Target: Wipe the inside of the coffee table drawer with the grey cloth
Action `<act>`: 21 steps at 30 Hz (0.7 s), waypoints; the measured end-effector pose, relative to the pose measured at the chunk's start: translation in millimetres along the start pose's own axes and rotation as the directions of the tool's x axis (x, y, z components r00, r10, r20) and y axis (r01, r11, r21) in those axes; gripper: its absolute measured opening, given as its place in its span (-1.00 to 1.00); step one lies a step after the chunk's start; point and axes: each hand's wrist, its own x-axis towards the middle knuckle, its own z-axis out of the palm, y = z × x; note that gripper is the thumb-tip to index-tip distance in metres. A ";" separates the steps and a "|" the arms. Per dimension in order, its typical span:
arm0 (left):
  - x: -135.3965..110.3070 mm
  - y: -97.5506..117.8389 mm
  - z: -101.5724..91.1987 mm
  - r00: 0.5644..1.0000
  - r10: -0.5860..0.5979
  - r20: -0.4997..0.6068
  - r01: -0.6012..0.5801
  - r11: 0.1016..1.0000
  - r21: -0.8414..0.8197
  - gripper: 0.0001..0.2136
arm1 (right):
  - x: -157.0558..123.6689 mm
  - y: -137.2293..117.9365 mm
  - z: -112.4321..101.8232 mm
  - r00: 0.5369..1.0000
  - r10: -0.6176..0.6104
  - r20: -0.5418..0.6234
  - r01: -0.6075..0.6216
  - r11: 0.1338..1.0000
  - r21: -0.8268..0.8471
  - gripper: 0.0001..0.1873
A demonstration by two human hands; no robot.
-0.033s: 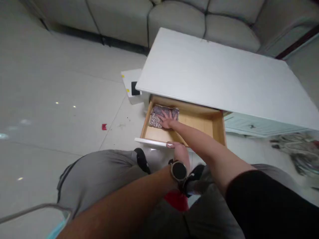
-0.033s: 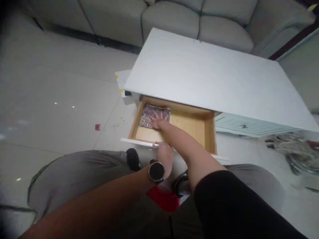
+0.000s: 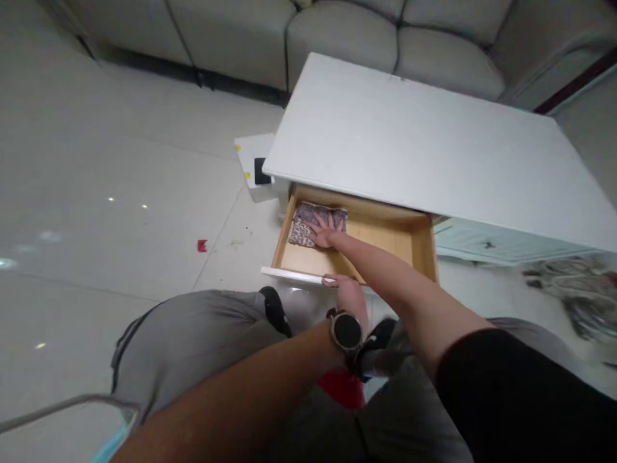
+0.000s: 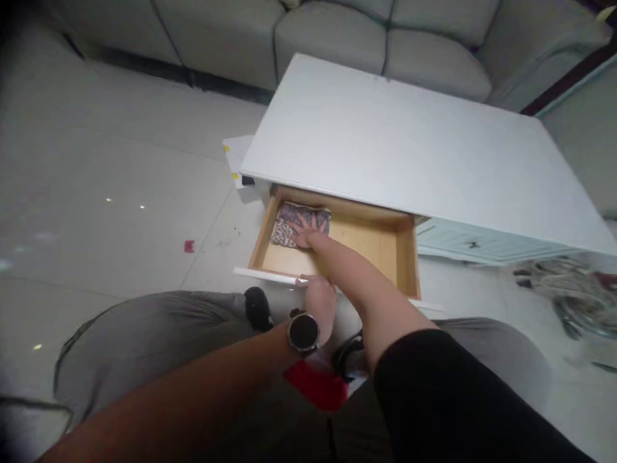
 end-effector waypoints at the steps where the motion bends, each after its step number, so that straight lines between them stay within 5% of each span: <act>1: -3.1 -2.0 -0.7 0.999 -0.014 0.033 0.010 0.994 0.111 -0.47 | 2.4 4.7 -3.1 1.000 0.000 0.012 0.000 1.000 -0.003 -0.32; 6: -11.0 -6.2 1.5 0.999 -0.017 0.050 -0.002 0.932 0.363 -0.51 | 5.5 35.5 -9.2 1.000 -0.017 0.021 0.017 0.999 -0.032 -0.29; 11: -8.1 -10.9 20.2 0.997 -0.058 -0.055 0.061 0.997 0.053 -0.50 | -4.2 74.9 -3.4 0.999 -0.033 0.013 0.034 0.997 -0.072 -0.26; 15: -5.7 -16.5 35.0 0.986 -0.089 -0.140 0.048 0.962 -0.270 -0.50 | -16.5 113.4 5.8 1.000 -0.011 -0.013 0.010 0.997 -0.081 -0.27; 21: -7.8 -19.1 32.4 0.993 -0.059 -0.100 0.025 0.950 -0.311 -0.44 | -47.7 195.1 21.1 0.988 0.150 -0.023 -0.152 0.985 -0.077 -0.24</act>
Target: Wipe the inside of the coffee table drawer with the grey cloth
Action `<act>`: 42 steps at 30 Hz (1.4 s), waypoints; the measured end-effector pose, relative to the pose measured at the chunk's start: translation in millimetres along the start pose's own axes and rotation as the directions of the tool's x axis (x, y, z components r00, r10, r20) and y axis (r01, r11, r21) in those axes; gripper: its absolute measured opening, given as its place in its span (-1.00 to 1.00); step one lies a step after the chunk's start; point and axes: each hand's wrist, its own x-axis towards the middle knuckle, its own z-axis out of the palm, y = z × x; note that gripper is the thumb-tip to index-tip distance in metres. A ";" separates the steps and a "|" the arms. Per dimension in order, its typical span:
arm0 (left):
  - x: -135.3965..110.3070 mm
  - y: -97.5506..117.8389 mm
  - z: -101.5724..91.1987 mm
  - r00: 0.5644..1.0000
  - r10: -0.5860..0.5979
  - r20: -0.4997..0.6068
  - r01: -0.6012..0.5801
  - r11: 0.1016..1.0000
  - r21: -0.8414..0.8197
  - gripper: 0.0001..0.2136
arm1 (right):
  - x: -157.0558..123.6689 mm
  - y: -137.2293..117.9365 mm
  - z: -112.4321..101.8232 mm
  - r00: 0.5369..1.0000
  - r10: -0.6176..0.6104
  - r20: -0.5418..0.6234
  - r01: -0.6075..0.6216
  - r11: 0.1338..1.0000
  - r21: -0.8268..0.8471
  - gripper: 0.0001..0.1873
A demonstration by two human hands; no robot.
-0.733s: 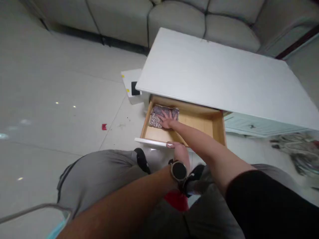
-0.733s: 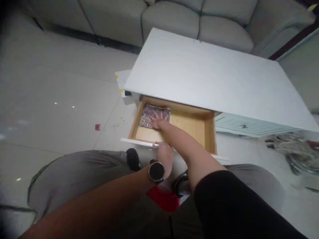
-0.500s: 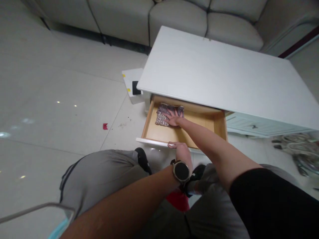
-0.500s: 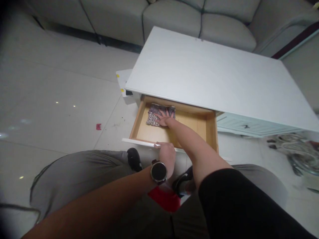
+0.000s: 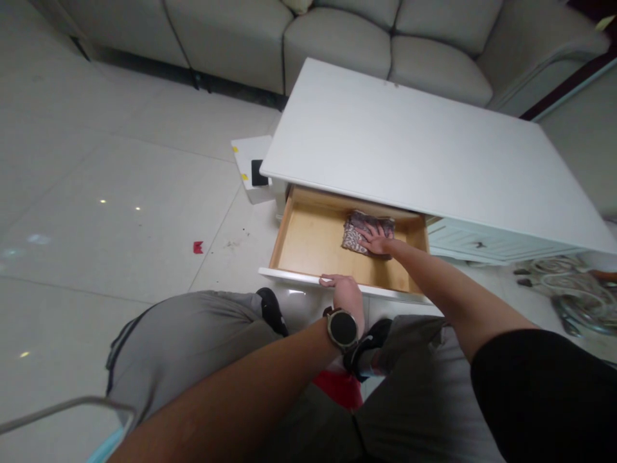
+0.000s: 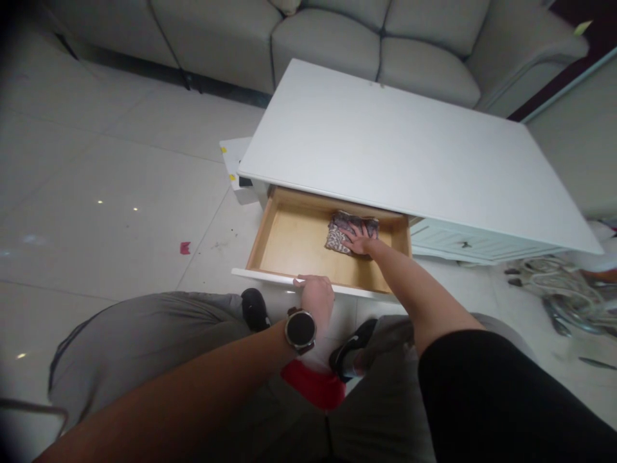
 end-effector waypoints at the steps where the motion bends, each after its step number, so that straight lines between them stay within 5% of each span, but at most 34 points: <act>1: 0.3 1.2 -2.8 1.000 0.005 0.014 -0.005 1.000 0.000 -0.45 | -4.9 14.3 3.8 0.999 0.044 0.009 -0.045 0.999 0.003 -0.24; 5: 3.0 9.3 -17.5 0.993 -0.018 0.117 0.009 0.997 0.073 -0.51 | -28.3 52.1 20.5 0.993 0.108 0.045 -0.109 0.994 0.001 -0.15; 9: 3.4 18.9 -32.0 0.978 -0.064 0.198 0.014 0.971 0.240 -0.55 | -50.3 53.5 38.0 0.998 0.028 0.062 -0.027 0.999 -0.032 0.17; 13: 0.9 24.1 -41.3 0.979 -0.044 0.197 -0.032 0.930 0.367 -0.56 | -61.2 44.3 45.8 0.999 0.033 0.015 -0.033 0.999 0.032 0.00; 18: -0.9 26.9 -46.1 0.959 0.006 0.283 -0.185 0.771 0.609 -0.56 | -66.9 36.4 29.6 0.997 0.074 -0.028 -0.060 0.940 0.337 -0.25; 21: 1.6 29.2 -53.6 0.944 0.026 0.330 -0.240 0.739 0.629 -0.56 | -77.9 24.4 12.2 0.997 0.071 0.011 -0.060 0.728 0.683 -0.29; 25: 15.2 28.8 -83.6 0.899 0.136 0.417 -0.334 0.830 0.448 -0.73 | -105.3 1.7 -12.6 0.994 -0.014 0.112 -0.102 0.315 0.944 -0.38; 28: 33.4 20.5 -111.7 0.937 0.187 0.296 -0.265 0.932 0.249 -0.60 | -131.9 -9.1 -32.8 1.000 0.008 -0.002 0.000 0.310 0.951 -0.33; 32: 56.0 2.4 -129.7 0.995 0.074 0.069 -0.059 0.978 -0.201 -0.28 | -167.4 -13.4 -53.7 0.983 0.020 -0.181 0.159 0.383 0.910 -0.31; 34: 60.0 -4.5 -127.6 0.993 0.025 0.118 0.035 0.878 -0.478 -0.16 | -181.9 -17.8 -58.2 0.978 -0.003 -0.208 0.193 0.387 0.902 -0.32; 37: 56.3 -10.5 -114.8 0.951 0.124 0.282 0.152 0.608 -0.779 -0.30 | -196.4 -33.9 -58.9 0.983 -0.088 -0.162 0.183 0.353 0.917 -0.35; 40: 50.7 -14.7 -99.2 0.909 0.224 0.352 0.256 0.366 -0.895 -0.43 | -201.4 -56.4 -58.1 0.980 -0.173 -0.102 0.142 0.234 0.962 -0.36; 42: 50.4 -17.6 -95.3 0.908 0.194 0.370 0.306 0.294 -0.905 -0.44 | -200.3 -67.6 -58.8 0.973 -0.176 -0.147 0.171 0.126 0.977 -0.39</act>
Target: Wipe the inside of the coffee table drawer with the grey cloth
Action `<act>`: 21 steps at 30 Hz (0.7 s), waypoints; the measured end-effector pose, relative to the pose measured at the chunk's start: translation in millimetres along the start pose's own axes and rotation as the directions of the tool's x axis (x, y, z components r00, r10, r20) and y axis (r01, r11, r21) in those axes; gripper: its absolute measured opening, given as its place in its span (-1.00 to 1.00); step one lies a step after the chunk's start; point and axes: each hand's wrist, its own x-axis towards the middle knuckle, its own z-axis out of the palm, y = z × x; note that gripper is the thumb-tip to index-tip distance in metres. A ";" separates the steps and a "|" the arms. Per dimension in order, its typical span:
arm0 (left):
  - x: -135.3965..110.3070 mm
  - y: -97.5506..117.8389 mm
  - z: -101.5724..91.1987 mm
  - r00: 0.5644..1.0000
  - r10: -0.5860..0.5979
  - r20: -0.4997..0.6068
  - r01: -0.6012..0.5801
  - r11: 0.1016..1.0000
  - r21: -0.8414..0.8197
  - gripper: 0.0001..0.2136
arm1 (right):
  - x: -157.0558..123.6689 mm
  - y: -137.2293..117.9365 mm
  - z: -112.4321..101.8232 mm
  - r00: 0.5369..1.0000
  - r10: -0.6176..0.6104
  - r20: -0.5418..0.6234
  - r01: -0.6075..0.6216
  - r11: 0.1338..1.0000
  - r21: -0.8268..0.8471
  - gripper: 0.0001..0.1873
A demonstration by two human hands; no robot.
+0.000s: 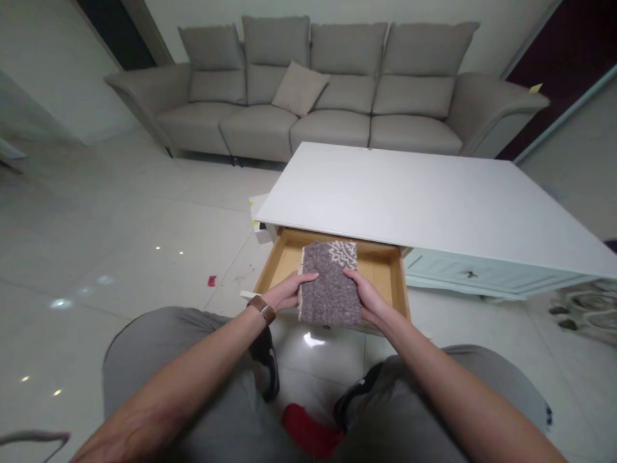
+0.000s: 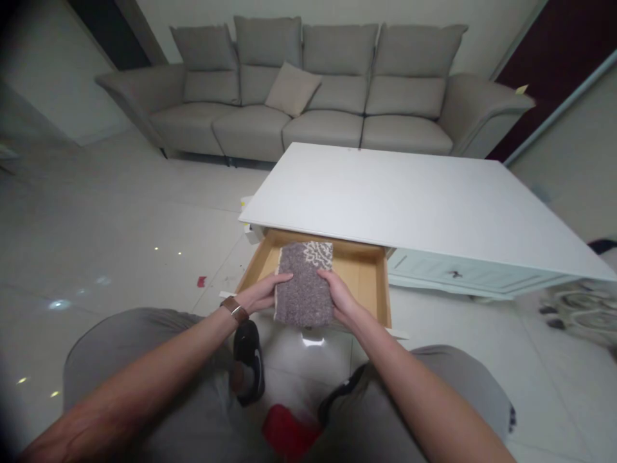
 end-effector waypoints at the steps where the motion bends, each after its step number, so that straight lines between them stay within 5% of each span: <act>1: -0.1 1.8 -2.0 1.000 -0.002 -0.027 0.002 1.000 0.000 -0.44 | 1.9 -1.0 2.6 0.999 -0.036 -0.022 0.036 0.999 0.024 -0.41; 4: -5.4 26.3 -12.2 0.984 0.104 -0.142 -0.080 0.984 0.161 -0.41 | 5.2 -3.4 -0.5 0.992 -0.103 -0.076 0.095 0.990 -0.105 -0.45; 6: -13.8 54.6 -22.8 0.931 0.277 -0.237 -0.171 0.905 0.389 -0.40 | 2.6 -3.5 -7.3 0.980 -0.188 -0.066 0.154 0.925 -0.349 -0.45; 9: -27.5 92.9 -44.7 0.771 0.567 -0.290 -0.113 0.571 0.813 -0.47 | -7.6 1.8 -14.1 0.937 -0.339 0.089 0.288 0.598 -0.748 -0.47; 11: -31.1 101.7 -62.0 0.713 0.669 -0.211 0.029 0.272 0.962 -0.56 | -15.2 9.0 -13.6 0.942 -0.265 0.207 0.300 0.384 -0.873 -0.50; 13: -27.0 93.3 -79.9 0.737 0.662 -0.137 0.121 0.069 0.990 -0.59 | -20.6 17.1 -10.3 0.959 -0.105 0.264 0.284 0.289 -0.914 -0.55; 15: -16.1 73.0 -96.3 0.807 0.577 -0.126 0.167 -0.019 0.986 -0.56 | -23.2 23.5 -6.7 0.955 0.012 0.298 0.285 0.256 -0.924 -0.59; 17: -2.3 50.7 -109.2 0.848 0.477 -0.230 0.266 -0.007 0.964 -0.50 | -23.7 26.9 -4.3 0.950 0.041 0.309 0.291 0.241 -0.926 -0.61; 21: 17.8 30.9 -122.0 0.811 0.481 -0.333 0.357 0.043 0.933 -0.18 | -21.7 28.4 -3.5 0.955 -0.009 0.297 0.292 0.225 -0.930 -0.60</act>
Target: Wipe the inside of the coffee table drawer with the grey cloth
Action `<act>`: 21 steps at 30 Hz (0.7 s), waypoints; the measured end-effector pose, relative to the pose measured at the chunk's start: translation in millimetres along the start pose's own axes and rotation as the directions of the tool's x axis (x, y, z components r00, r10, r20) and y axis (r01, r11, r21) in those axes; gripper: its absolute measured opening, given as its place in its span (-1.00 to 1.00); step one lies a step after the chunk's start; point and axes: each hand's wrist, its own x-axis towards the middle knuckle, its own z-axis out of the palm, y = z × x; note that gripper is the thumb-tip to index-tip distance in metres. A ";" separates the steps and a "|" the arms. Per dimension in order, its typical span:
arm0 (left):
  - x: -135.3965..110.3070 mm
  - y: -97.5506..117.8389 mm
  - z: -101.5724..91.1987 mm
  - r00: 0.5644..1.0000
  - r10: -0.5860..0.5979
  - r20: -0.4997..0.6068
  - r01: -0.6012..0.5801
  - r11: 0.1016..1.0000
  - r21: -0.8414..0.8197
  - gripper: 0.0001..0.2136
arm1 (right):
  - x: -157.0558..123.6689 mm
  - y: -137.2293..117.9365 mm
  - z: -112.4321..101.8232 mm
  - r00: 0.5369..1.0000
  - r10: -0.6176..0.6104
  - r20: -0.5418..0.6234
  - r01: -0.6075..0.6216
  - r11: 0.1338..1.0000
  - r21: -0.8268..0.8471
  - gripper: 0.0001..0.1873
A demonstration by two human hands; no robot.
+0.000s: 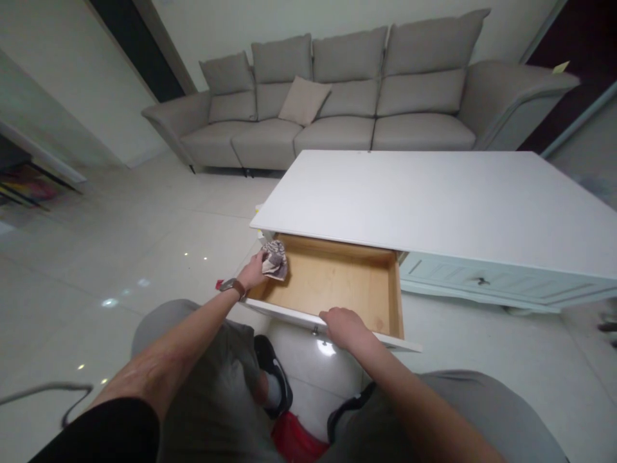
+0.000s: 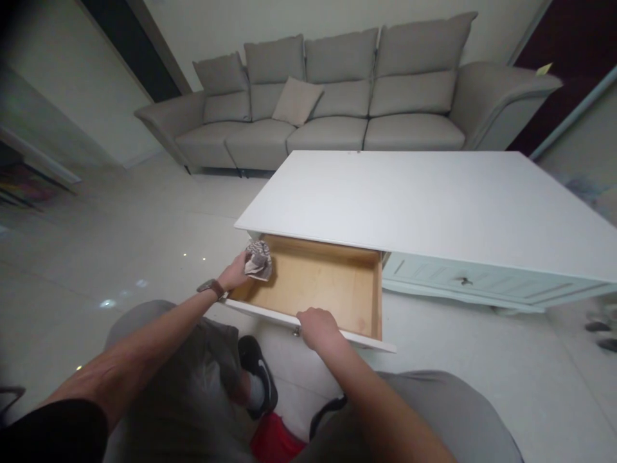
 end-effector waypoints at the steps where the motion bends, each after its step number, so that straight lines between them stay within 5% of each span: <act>1: 2.5 -0.3 0.4 1.000 0.006 -0.010 -0.006 1.000 0.001 -0.13 | 0.9 0.4 0.4 1.000 -0.002 -0.004 0.002 1.000 -0.007 -0.58; 5: 6.6 -1.0 -7.1 0.999 0.012 0.048 -0.017 0.993 0.120 -0.14 | 5.0 1.2 3.0 1.000 -0.016 -0.016 0.016 1.000 -0.021 -0.58; 11: 5.8 4.0 -4.5 0.970 0.186 0.158 -0.233 0.899 0.370 -0.23 | 9.3 -5.8 -1.6 1.000 -0.014 0.017 0.015 1.000 -0.018 -0.58; 21: 83.5 39.7 16.1 0.997 -0.007 0.081 -0.026 0.916 0.400 -0.52 | 16.8 -11.4 -8.0 0.998 -0.007 0.063 0.006 1.000 0.004 -0.61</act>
